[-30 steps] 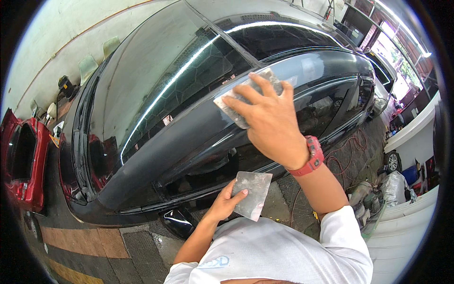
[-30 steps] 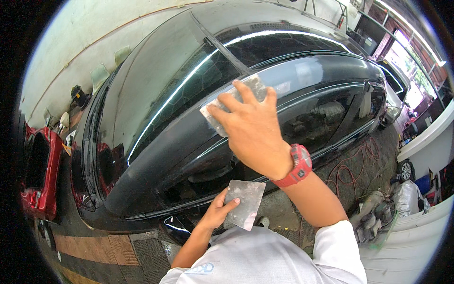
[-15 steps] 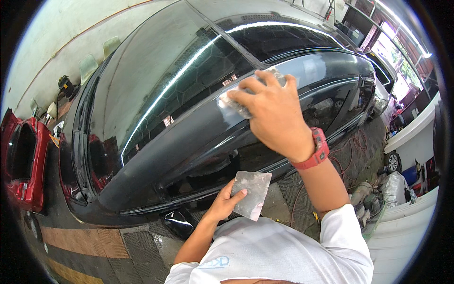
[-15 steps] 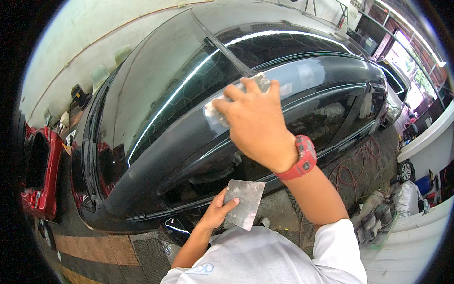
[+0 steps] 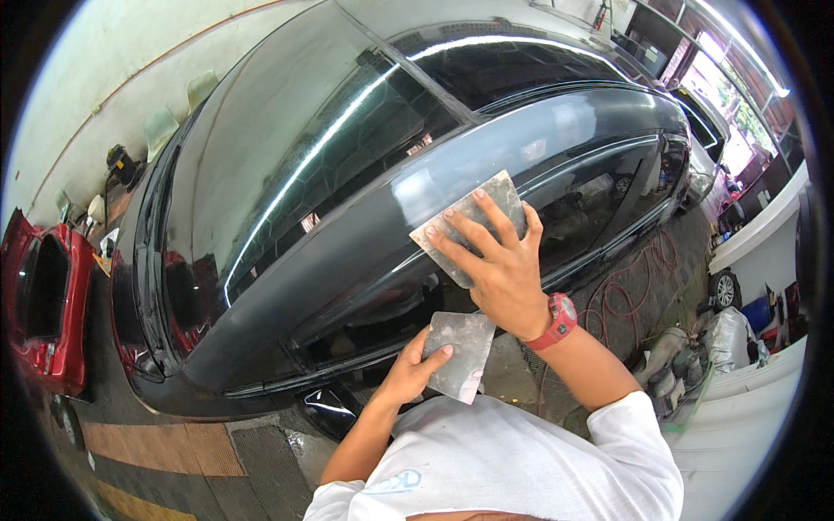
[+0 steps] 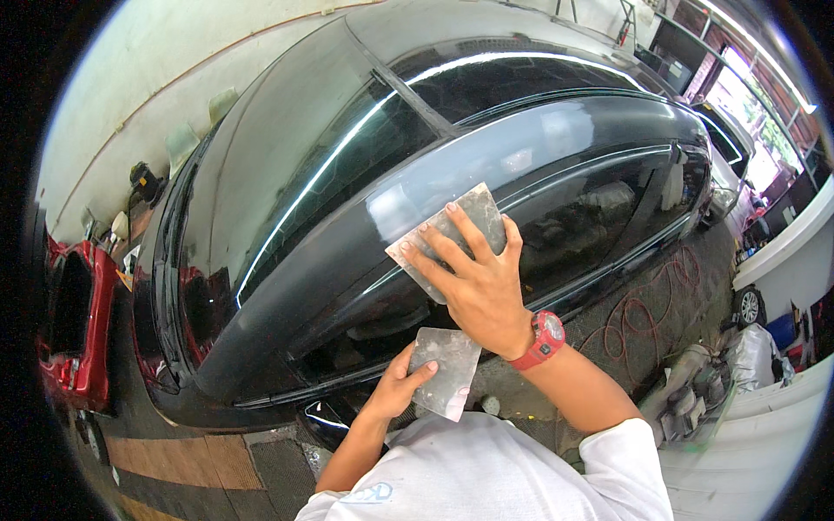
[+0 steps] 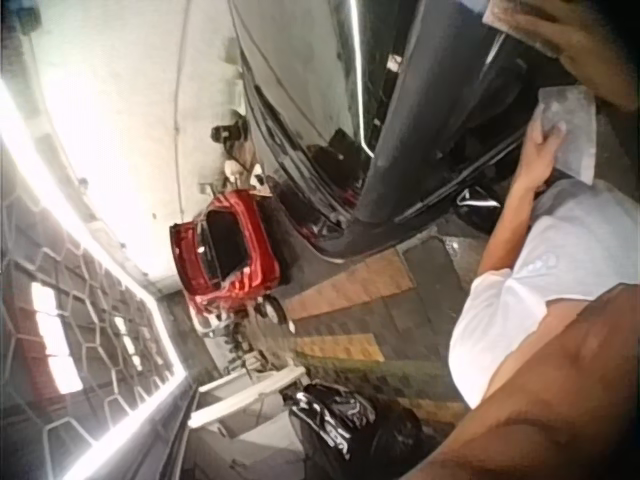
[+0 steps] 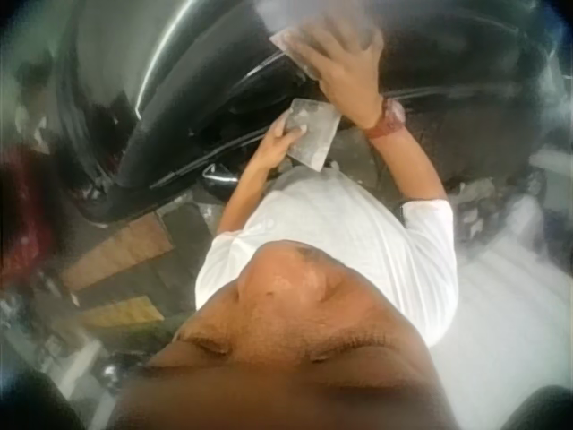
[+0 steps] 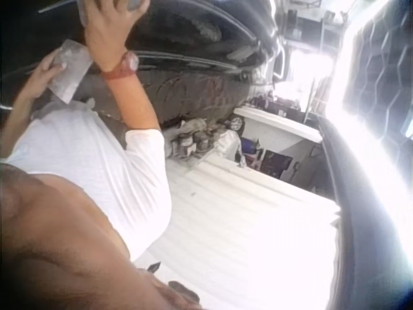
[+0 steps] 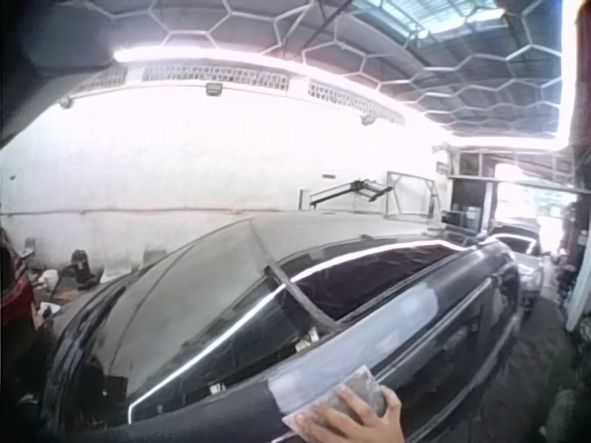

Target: The person sands the black exterior surface of a car with pieces of sandpaper, then applies a white substance from a container onto the sandpaper using a small flat tool.

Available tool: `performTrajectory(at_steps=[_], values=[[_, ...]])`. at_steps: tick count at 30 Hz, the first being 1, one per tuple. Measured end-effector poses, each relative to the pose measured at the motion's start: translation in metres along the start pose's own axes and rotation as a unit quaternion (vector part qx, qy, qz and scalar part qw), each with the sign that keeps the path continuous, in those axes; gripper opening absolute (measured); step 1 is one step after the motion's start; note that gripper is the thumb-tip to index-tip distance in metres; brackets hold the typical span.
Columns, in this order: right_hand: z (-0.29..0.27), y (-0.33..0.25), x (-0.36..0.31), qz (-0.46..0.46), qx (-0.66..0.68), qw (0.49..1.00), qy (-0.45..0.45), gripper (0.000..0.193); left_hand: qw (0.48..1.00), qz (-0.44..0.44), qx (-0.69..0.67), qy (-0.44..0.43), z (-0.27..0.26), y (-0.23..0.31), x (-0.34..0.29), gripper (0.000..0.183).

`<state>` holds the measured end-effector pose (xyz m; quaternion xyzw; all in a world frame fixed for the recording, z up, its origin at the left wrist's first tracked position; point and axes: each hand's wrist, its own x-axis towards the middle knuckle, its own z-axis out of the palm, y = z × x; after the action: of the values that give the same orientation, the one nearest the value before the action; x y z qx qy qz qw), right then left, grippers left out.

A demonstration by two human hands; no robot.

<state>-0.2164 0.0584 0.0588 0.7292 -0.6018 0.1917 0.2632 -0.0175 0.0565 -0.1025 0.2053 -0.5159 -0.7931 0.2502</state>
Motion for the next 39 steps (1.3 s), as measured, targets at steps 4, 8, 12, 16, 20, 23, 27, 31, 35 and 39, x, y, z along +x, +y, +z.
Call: performTrajectory(at_steps=[4,8,12,16,20,23,27,31,35,39], values=[[-0.029,0.014,0.016,0.031,-0.015,0.999,-0.003,0.052,1.000,-0.005,0.005,0.003,0.001,-0.003,0.000,0.047],[-0.045,0.028,0.052,0.025,-0.038,0.999,0.001,0.052,1.000,-0.019,-0.010,-0.007,0.004,-0.010,-0.001,0.047],[-0.030,0.025,0.066,0.013,-0.035,0.999,0.003,0.049,1.000,-0.026,-0.012,0.005,0.015,-0.010,-0.001,0.046],[-0.023,0.017,0.038,0.005,-0.027,1.000,0.001,0.047,1.000,-0.014,-0.008,0.008,0.014,-0.009,-0.002,0.046],[-0.057,0.035,0.061,0.030,-0.030,0.999,0.020,0.046,1.000,-0.006,-0.017,0.001,0.007,-0.003,-0.003,0.046],[-0.060,0.045,0.078,0.056,-0.024,0.998,-0.013,0.056,1.000,-0.002,-0.011,-0.003,0.007,-0.003,-0.001,0.046],[-0.049,0.024,0.093,0.038,-0.048,0.994,-0.092,0.048,1.000,-0.015,0.002,-0.005,0.008,-0.004,0.000,0.046],[-0.029,0.003,0.063,-0.024,-0.047,0.999,0.001,0.035,1.000,-0.019,0.001,0.000,0.008,-0.009,0.001,0.046],[-0.019,0.002,0.019,0.007,-0.009,1.000,-0.015,0.051,1.000,-0.020,0.004,0.011,0.011,0.001,0.000,0.046],[-0.017,0.007,0.006,0.017,-0.005,1.000,-0.014,0.066,1.000,-0.020,-0.002,0.020,0.006,0.000,-0.001,0.045]])
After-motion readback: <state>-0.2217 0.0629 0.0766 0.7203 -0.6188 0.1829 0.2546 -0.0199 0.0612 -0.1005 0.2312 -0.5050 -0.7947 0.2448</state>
